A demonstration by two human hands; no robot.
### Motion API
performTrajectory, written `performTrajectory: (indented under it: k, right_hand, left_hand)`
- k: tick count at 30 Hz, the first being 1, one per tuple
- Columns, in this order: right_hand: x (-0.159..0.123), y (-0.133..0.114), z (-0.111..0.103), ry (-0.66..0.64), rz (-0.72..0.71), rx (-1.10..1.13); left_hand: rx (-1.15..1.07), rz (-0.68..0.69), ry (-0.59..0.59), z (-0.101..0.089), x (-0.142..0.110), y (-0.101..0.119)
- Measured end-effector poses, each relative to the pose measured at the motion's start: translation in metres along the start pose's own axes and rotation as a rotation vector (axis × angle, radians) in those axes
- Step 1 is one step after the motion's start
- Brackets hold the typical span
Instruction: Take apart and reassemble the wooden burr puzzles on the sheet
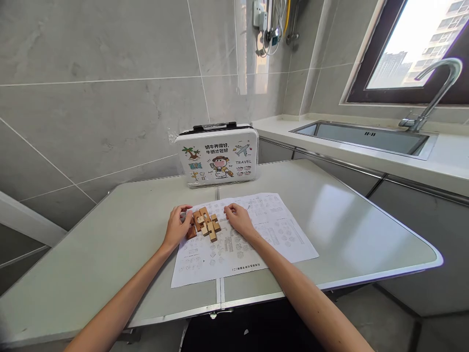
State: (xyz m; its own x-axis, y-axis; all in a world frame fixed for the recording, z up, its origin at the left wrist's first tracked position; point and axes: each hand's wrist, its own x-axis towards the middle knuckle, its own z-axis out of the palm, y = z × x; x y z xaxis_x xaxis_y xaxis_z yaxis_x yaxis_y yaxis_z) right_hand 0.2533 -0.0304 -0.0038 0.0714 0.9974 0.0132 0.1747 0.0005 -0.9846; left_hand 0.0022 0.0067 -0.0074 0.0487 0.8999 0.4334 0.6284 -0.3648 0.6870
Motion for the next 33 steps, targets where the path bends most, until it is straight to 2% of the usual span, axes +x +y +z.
performTrajectory:
  k: [6, 12, 16, 26, 33]
  right_hand:
    - [0.0003, 0.0, 0.0005, -0.005, 0.015, 0.063]
    - [0.0006, 0.0018, 0.0005, -0.016, 0.024, 0.091]
    - [0.001, 0.002, 0.0009, -0.015, 0.027, 0.096]
    - [0.0017, 0.0037, 0.0019, -0.024, 0.024, 0.094]
    - [0.0017, 0.0028, 0.0022, -0.02, 0.023, 0.083]
  left_hand:
    - [0.048, -0.008, -0.029, -0.0032, 0.0004, 0.0011]
    - [0.121, 0.117, -0.115, -0.0023, -0.001, 0.0]
    - [0.165, 0.139, -0.144, 0.0011, -0.0033, 0.0007]
    - [0.185, 0.241, -0.367, 0.0031, -0.0055, 0.0012]
    - [0.232, 0.199, -0.325, 0.0038, -0.0066, 0.0034]
